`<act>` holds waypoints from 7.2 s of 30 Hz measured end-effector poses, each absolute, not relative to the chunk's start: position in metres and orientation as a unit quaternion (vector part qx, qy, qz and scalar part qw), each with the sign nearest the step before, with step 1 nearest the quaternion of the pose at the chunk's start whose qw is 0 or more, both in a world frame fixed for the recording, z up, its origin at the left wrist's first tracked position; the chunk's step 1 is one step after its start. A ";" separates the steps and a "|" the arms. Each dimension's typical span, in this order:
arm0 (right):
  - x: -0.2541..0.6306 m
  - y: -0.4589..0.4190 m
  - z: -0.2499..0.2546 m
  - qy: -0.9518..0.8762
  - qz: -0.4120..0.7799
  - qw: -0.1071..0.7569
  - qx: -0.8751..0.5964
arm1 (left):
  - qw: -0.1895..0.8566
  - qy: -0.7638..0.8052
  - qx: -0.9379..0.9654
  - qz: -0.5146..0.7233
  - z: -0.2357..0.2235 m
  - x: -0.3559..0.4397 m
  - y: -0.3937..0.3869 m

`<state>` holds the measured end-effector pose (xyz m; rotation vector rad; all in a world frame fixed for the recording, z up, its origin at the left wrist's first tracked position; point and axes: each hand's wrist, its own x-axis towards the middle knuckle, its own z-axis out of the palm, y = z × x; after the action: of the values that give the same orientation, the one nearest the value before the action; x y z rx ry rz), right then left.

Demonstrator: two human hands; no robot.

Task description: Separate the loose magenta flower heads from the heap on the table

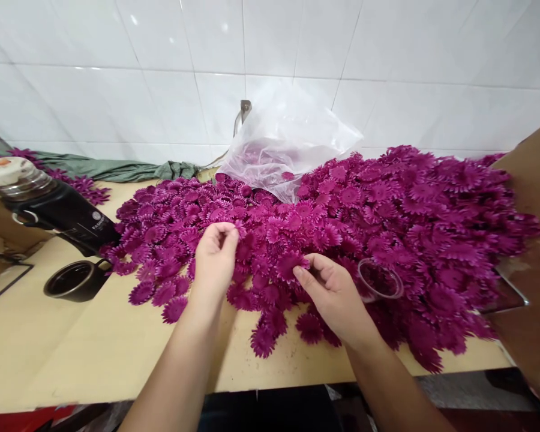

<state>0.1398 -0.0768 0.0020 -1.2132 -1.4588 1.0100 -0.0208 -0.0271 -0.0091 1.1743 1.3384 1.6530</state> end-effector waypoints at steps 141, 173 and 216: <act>0.138 -0.091 0.014 -0.523 0.391 0.594 -0.469 | 0.147 0.563 0.687 0.436 -0.030 -0.024 -0.082; 0.105 -0.105 -0.006 -0.643 0.396 0.515 -0.407 | 0.590 0.439 0.254 0.629 -0.025 -0.022 -0.071; 0.106 -0.073 -0.017 -0.597 0.454 0.479 -0.457 | 0.587 0.445 0.412 0.536 -0.032 -0.014 -0.084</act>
<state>0.1062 -0.0729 -0.0172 -1.1163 -1.4560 1.1070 -0.0136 -0.0841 -0.0317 0.9609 1.0379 1.2490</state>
